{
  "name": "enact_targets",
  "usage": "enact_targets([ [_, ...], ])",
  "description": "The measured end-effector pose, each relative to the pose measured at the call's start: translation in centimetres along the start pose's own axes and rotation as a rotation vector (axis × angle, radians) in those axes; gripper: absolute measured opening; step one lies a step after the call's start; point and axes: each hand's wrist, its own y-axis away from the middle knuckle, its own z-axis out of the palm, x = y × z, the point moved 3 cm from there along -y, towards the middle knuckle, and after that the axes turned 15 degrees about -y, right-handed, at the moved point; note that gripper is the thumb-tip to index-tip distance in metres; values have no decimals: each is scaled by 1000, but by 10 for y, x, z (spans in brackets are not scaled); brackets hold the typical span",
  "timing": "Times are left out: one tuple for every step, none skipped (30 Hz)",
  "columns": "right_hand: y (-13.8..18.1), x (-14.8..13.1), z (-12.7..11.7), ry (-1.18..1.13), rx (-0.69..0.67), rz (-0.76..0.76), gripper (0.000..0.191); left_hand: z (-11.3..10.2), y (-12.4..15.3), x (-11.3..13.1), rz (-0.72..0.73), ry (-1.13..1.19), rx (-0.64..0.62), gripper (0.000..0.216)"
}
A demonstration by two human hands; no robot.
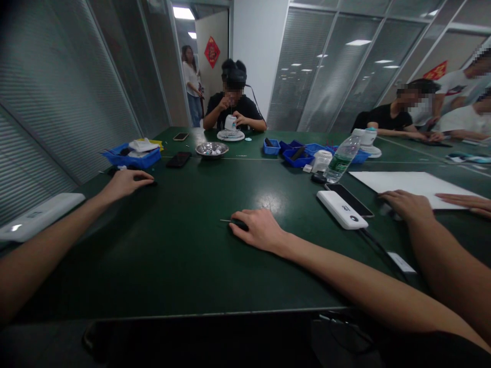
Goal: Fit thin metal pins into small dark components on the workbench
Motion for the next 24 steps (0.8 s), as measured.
enact_targets([
  [0,0,0,-4,-3,-3,37,2,-1,-3,-1,-2,-4,37],
  [0,0,0,-7,-4,-5,37,4,-3,-6,-4,-3,-6,36],
  [0,0,0,-7,-6,-6,38,6,-5,-9,-10,-1,-6,35],
  [0,0,0,-4,-6,-6,38,8,-7,-12,-21,3,-4,33],
  [0,0,0,1,-5,-6,38,9,-9,-15,-37,9,0,32],
  [0,0,0,9,-2,-6,37,10,-11,-18,-55,17,5,30],
  [0,0,0,15,1,-5,37,11,-13,-20,-72,30,8,29],
  [0,0,0,16,2,-3,36,12,-14,-22,-85,48,5,28],
  [0,-1,0,10,-2,-1,36,12,-16,-24,-96,74,-3,27],
  [0,-1,-1,3,-5,1,36,13,-16,-24,-109,103,-16,28],
  [0,-2,-1,-5,-9,2,36,13,-17,-25,-120,135,-32,29],
  [0,-2,-1,-12,-12,4,36,13,-17,-25,-132,167,-48,31],
  [0,-3,-2,-19,-16,5,37,14,-17,-24,-150,198,-63,34],
  [0,-3,-2,-23,-15,6,37,14,-17,-24,-174,231,-75,38],
  [0,-3,-2,-25,-15,7,36,15,-17,-25,-200,266,-83,41],
  [0,-4,-2,-25,-13,7,36,17,-18,-25,-224,300,-88,43],
  [0,-3,-2,-24,-11,7,36,19,-18,-25,-243,328,-90,43],
  [0,-3,-2,-22,-8,4,36,21,-20,-26,-257,349,-88,42],
  [0,-2,-1,-18,-4,0,36,23,-21,-27,-261,359,-86,39],
  [0,-2,-1,-13,1,-5,36,26,-23,-29,-256,358,-81,37],
  [0,-1,0,-8,3,-10,36,28,-25,-30,-247,347,-74,35],
  [0,0,0,-4,5,-13,36,30,-27,-32,-231,332,-65,34],
  [0,0,0,-2,4,-15,36,32,-29,-33,-210,315,-53,33],
  [0,0,1,-1,2,-16,36,32,-31,-34,-182,293,-38,33],
])
